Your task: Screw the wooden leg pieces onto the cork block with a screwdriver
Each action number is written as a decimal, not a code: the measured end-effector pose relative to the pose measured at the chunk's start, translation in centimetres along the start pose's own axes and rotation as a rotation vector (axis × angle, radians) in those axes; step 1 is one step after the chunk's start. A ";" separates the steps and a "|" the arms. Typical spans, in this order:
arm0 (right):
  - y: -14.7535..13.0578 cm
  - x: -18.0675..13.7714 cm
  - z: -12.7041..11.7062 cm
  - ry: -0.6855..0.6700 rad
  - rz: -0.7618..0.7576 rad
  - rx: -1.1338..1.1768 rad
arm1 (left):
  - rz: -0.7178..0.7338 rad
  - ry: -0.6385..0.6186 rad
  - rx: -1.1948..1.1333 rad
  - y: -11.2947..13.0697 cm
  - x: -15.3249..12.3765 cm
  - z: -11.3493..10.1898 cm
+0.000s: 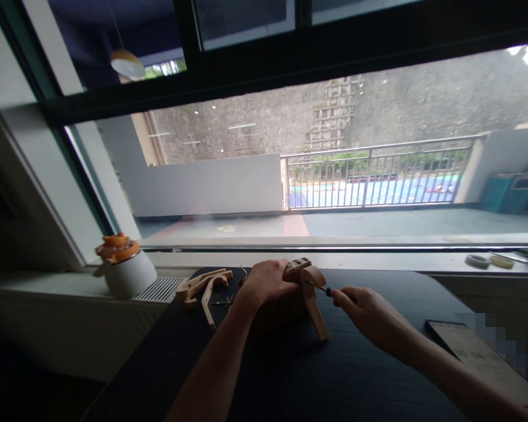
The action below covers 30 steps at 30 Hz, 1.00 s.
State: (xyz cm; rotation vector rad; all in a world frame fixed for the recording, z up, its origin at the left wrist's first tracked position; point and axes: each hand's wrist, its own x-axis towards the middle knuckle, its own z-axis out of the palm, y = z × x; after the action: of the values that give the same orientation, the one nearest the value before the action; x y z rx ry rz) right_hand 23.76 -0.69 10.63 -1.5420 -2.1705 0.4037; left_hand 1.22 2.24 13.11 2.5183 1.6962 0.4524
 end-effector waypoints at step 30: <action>-0.4 -1.3 2.0 0.280 -0.381 -0.534 | -0.066 -0.022 -0.033 -0.4 0.0 -0.1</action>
State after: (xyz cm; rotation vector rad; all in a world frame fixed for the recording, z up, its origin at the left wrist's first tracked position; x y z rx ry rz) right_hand 22.75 -1.98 8.83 -1.2729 -2.3741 -0.5218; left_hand 0.90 2.41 13.09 2.4273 1.7422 0.4419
